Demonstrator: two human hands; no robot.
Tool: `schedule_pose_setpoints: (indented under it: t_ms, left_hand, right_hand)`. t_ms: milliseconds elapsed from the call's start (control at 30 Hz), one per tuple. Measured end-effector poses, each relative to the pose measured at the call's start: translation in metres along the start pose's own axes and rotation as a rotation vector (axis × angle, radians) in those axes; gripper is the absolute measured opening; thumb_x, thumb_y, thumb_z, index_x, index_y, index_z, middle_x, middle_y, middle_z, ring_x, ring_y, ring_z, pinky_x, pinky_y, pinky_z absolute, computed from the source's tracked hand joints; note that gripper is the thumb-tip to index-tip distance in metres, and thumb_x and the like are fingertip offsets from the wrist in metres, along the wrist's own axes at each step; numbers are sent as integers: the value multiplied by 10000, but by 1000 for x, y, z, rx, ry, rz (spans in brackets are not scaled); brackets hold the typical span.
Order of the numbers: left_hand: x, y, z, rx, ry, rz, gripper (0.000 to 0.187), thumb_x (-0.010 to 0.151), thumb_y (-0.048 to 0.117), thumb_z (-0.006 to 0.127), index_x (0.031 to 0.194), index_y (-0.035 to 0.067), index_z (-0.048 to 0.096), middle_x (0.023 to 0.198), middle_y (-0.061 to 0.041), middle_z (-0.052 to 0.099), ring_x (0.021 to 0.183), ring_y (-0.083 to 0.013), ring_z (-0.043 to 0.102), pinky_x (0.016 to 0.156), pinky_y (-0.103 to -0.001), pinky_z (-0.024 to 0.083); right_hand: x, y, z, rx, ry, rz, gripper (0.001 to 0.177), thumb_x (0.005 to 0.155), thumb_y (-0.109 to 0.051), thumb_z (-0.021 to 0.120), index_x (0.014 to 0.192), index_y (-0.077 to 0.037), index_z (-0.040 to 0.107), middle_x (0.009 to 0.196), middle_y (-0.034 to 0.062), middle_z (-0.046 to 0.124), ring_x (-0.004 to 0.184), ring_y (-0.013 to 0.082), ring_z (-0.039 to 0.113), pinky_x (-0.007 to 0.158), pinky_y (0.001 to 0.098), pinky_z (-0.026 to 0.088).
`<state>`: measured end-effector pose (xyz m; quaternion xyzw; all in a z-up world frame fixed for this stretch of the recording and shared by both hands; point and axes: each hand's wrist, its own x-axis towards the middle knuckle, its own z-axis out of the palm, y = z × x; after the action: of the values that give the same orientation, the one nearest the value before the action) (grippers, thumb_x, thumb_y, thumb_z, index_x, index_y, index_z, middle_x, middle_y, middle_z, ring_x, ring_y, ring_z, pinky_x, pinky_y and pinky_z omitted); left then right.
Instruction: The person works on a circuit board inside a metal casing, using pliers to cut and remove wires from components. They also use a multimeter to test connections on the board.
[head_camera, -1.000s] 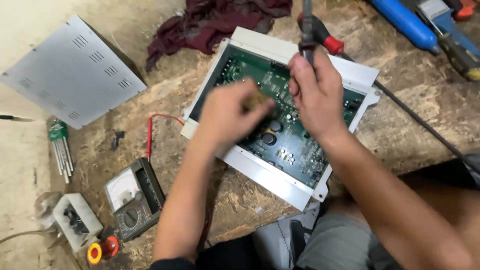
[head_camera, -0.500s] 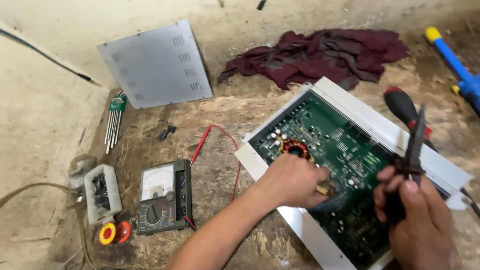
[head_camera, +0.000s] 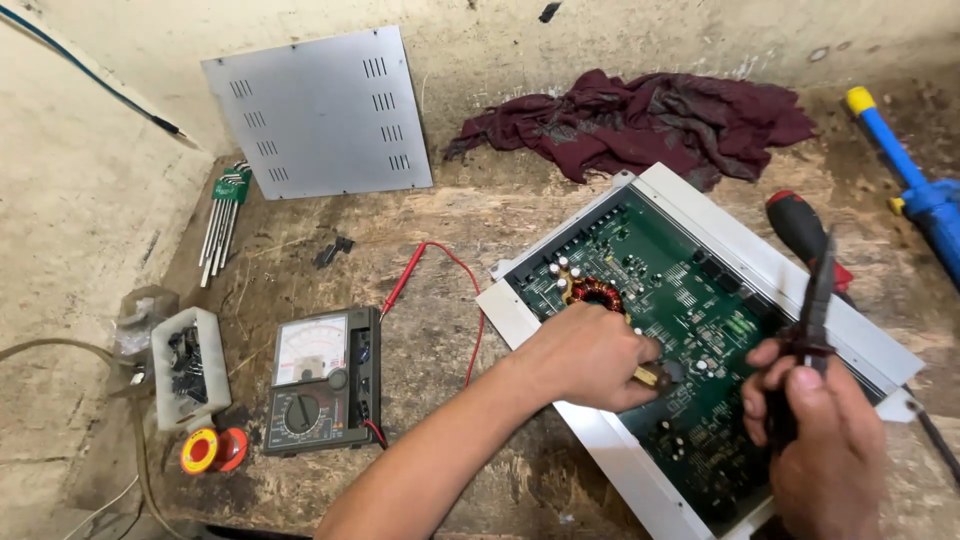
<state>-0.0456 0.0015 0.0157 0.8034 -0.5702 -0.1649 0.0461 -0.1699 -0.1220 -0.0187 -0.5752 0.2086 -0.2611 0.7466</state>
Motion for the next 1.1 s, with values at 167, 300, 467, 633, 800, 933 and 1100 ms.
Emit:
schedule_pose_setpoints:
  t_ms: [167, 300, 467, 633, 800, 933, 1100]
  left_hand:
    - [-3, -2, 8, -6, 131, 48, 403, 743, 446, 414, 656, 101, 603, 460, -60, 501, 443, -240, 521, 411, -334, 418]
    - [-7, 2, -5, -32, -13, 30, 465, 777, 500, 365, 784, 111, 620, 392, -17, 492, 423, -162, 537, 487, -295, 478]
    - [-6, -1, -2, -24, 23, 29, 468, 766, 527, 371, 794, 139, 631, 424, -7, 514, 447, -175, 564, 511, -320, 509]
    - [-4, -7, 7, -25, 108, 26, 357, 808, 410, 402, 785, 141, 635, 463, -7, 554, 445, -160, 569, 530, -311, 514]
    - [-20, -8, 10, -159, 799, 100, 274, 792, 227, 522, 534, 156, 466, 500, 50, 535, 483, -87, 547, 414, -222, 443]
    - [-75, 7, 8, -181, 846, -216, 242, 828, 252, 511, 644, 99, 478, 612, -14, 521, 543, -133, 495, 479, -236, 425]
    - [-136, 0, 42, -52, 1313, -449, 536, 748, 605, 404, 905, 115, 552, 847, -38, 485, 737, -212, 542, 644, -288, 461]
  right_hand:
    - [-13, -6, -11, -453, -193, -469, 115, 806, -157, 434, 822, -43, 430, 954, 146, 482, 715, 176, 457, 642, 268, 347]
    - [3, -21, -17, -663, -520, -1040, 152, 751, -81, 493, 739, -39, 347, 976, 182, 504, 940, 331, 537, 901, 461, 426]
    - [35, -27, -46, -1061, -606, -970, 400, 653, -348, 634, 733, -40, 391, 856, 120, 542, 673, 222, 541, 578, 306, 432]
    - [28, -37, -48, -1058, -67, -460, 737, 571, -303, 695, 1176, -58, 353, 988, 143, 527, 859, 251, 543, 732, 357, 419]
    - [61, -20, -63, -1276, -146, -137, 271, 757, -228, 526, 908, -26, 426, 866, 224, 535, 788, 418, 490, 626, 457, 349]
    - [36, -15, -67, -1425, -283, -276, 270, 685, -116, 527, 898, -5, 405, 876, 239, 500, 845, 415, 466, 690, 470, 360]
    - [-46, -10, -57, -1576, -180, -341, 372, 607, -174, 624, 917, -30, 476, 944, 176, 494, 819, 388, 532, 664, 458, 440]
